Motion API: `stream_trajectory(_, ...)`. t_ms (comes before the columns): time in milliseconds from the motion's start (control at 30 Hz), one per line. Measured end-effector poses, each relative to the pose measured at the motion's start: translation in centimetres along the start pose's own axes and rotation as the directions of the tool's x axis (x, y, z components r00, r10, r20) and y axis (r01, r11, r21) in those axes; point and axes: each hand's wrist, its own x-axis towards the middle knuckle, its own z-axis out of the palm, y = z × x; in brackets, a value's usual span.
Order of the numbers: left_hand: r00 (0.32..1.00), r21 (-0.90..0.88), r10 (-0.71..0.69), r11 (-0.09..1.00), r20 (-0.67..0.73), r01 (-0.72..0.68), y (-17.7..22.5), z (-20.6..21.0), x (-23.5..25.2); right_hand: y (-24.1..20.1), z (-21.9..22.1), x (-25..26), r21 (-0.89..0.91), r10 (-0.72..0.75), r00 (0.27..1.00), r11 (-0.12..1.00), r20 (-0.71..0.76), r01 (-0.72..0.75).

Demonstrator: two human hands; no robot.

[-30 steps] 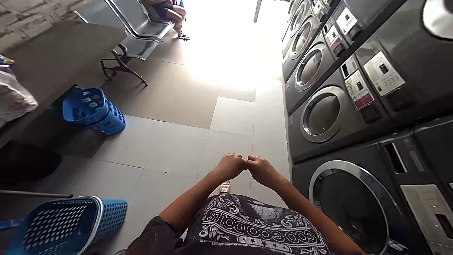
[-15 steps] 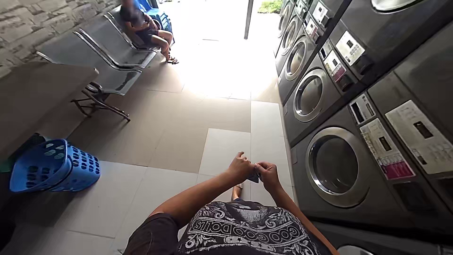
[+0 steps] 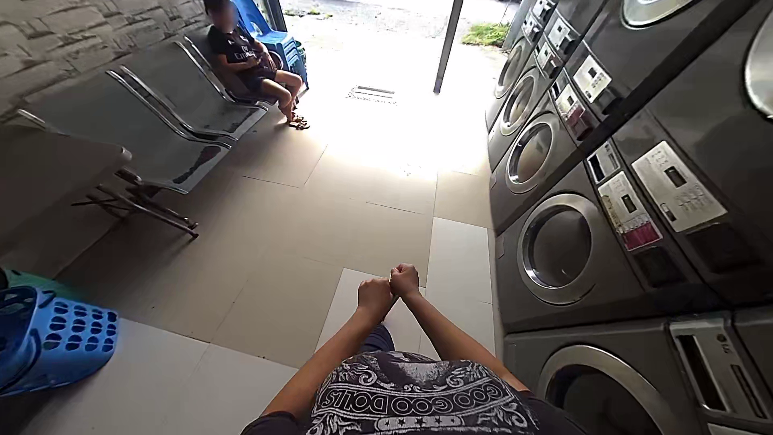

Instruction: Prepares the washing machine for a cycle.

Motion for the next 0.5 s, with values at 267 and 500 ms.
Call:
stream_trajectory(267,0.968,-0.008,0.252,0.968,-0.008,-0.252,6.2,-11.3,27.1,-9.7,-13.1,25.6,0.1,0.175,0.941,0.983,-0.289,-0.152)
stream_trajectory(500,0.799,0.034,0.6,0.799,0.045,-0.601,15.8,-18.6,43.4,-9.0,-29.8,41.9,0.431,0.491,0.656,0.861,-0.573,-0.269)
